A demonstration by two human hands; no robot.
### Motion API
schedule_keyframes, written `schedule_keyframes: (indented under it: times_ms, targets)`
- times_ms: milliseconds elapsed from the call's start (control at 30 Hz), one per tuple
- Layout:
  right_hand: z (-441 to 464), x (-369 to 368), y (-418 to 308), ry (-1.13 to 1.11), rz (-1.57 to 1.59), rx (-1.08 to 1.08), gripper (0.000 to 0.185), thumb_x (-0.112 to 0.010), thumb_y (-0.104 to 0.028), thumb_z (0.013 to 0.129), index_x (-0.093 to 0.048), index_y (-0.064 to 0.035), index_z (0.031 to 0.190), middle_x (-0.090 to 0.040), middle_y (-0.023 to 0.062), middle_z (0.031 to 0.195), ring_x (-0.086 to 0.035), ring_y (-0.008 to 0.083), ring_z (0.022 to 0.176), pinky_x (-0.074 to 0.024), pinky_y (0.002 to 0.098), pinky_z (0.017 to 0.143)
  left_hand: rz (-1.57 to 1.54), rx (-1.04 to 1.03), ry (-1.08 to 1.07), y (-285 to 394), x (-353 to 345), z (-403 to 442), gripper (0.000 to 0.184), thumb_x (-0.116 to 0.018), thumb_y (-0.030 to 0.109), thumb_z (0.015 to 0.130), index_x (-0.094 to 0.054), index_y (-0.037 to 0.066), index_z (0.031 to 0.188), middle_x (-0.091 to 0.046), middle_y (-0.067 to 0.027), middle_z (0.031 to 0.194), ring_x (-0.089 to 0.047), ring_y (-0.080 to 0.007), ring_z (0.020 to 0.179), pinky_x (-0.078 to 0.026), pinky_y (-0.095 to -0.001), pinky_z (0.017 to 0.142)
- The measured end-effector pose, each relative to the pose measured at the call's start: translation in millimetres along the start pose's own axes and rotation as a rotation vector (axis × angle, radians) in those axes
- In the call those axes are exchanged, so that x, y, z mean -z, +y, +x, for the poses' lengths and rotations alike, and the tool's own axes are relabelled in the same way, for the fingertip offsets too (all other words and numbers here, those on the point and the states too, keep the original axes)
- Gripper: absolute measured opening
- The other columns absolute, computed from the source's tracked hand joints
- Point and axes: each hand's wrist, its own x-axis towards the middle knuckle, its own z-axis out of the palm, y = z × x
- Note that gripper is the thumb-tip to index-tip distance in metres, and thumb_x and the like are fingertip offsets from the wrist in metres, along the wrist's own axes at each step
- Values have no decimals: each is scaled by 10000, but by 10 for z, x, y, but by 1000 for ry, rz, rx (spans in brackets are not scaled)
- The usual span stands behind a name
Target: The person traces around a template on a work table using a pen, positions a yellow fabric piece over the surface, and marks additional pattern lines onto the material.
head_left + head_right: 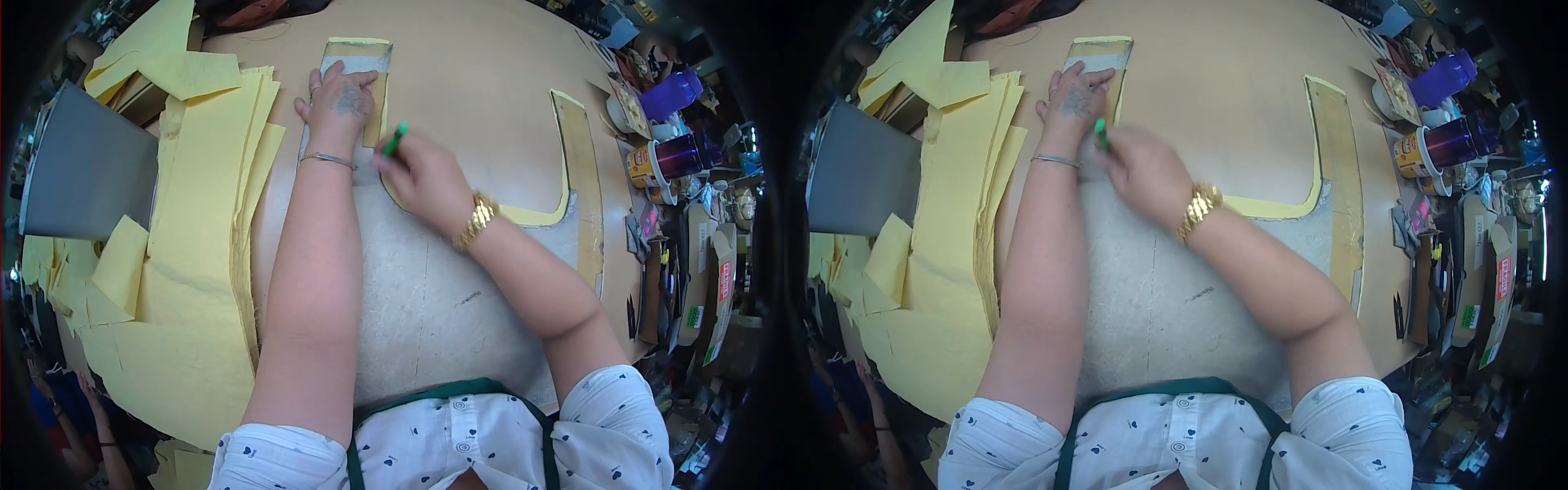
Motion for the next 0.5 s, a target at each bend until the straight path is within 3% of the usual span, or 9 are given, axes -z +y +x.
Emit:
schedule_keyframes:
  times_ms: [67, 167, 267, 367, 500]
  targets:
    - [-293, 121, -128, -92, -41, 74, 113, -567, -78, 743, -500, -26, 818, -534, 124, 757, -519, 305, 737, -425, 375, 663, 17, 2, -2, 6, -5, -1, 279, -491, 260, 808, -567, 400, 1037, -326, 19, 1327, -201, -251, 1264, -156, -580, 961]
    - [-627, 563, -132, -176, -130, -73, 100, -572, -57, 733, -511, -27, 807, -539, 103, 761, -506, 281, 764, -408, 362, 705, 34, -2, -3, -5, -6, 19, 276, -489, 267, 811, -564, 404, 1039, -327, 18, 1327, -202, -251, 1264, -163, -589, 954]
    - [-956, 1142, 149, -48, -181, -209, 42, -555, -35, 756, -527, -24, 786, -548, 86, 804, -511, 234, 762, -403, 316, 715, 41, -11, -9, -14, -16, 42, 268, -493, 284, 812, -561, 399, 1045, -326, 12, 1329, -205, -255, 1264, -166, -603, 944]
    - [-1275, 1766, 587, -44, 33, -480, 48, -536, -57, 806, -517, -26, 836, -548, 43, 818, -530, 130, 774, -426, 260, 704, 40, -22, -26, -50, -32, 80, 267, -500, 300, 810, -557, 390, 1054, -325, 6, 1331, -207, -262, 1263, -163, -617, 935]
    - [-1180, 2144, 900, -46, 2, -588, 106, -539, -96, 814, -517, -15, 879, -569, 52, 824, -540, 124, 778, -434, 272, 711, 37, -45, -35, -84, -42, 119, 274, -509, 309, 806, -554, 380, 1066, -321, -4, 1335, -205, -269, 1263, -156, -631, 925]
